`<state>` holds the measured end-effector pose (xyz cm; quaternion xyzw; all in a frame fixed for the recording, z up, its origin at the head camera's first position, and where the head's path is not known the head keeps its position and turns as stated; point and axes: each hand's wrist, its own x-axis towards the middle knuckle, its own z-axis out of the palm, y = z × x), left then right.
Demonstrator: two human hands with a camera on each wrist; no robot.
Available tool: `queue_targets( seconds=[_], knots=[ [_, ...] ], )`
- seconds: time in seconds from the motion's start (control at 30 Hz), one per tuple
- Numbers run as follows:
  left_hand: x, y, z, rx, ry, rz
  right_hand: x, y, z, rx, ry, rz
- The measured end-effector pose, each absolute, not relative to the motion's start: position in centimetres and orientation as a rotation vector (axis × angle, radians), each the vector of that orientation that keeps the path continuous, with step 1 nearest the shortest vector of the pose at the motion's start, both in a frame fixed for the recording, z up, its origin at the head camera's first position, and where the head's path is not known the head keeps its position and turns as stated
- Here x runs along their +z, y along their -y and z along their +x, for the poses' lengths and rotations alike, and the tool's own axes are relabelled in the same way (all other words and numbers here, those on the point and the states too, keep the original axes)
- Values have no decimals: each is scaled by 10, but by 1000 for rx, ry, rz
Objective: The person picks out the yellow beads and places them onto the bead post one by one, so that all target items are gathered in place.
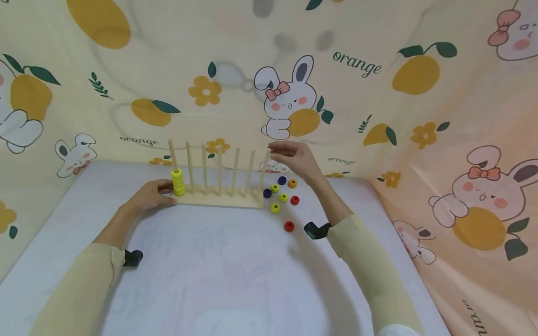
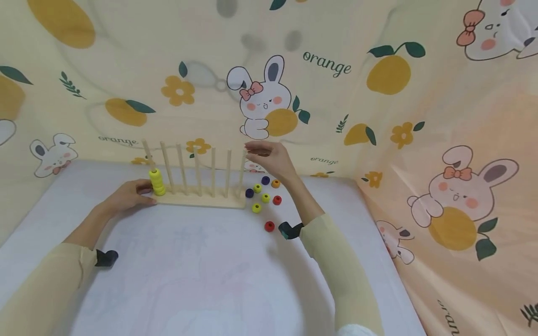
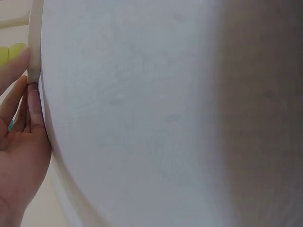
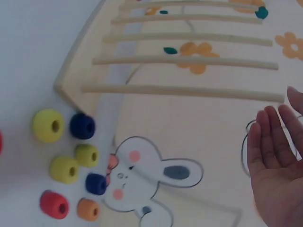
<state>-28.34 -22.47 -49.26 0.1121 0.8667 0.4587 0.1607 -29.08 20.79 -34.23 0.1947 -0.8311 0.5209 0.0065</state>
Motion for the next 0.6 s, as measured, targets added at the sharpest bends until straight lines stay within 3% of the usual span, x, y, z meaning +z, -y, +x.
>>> queue_targets(
  seconds=[0.6],
  knots=[
    [-494, 224, -284, 1331, -2503, 323, -403, -251, -275, 1630, 2637, 428]
  ],
)
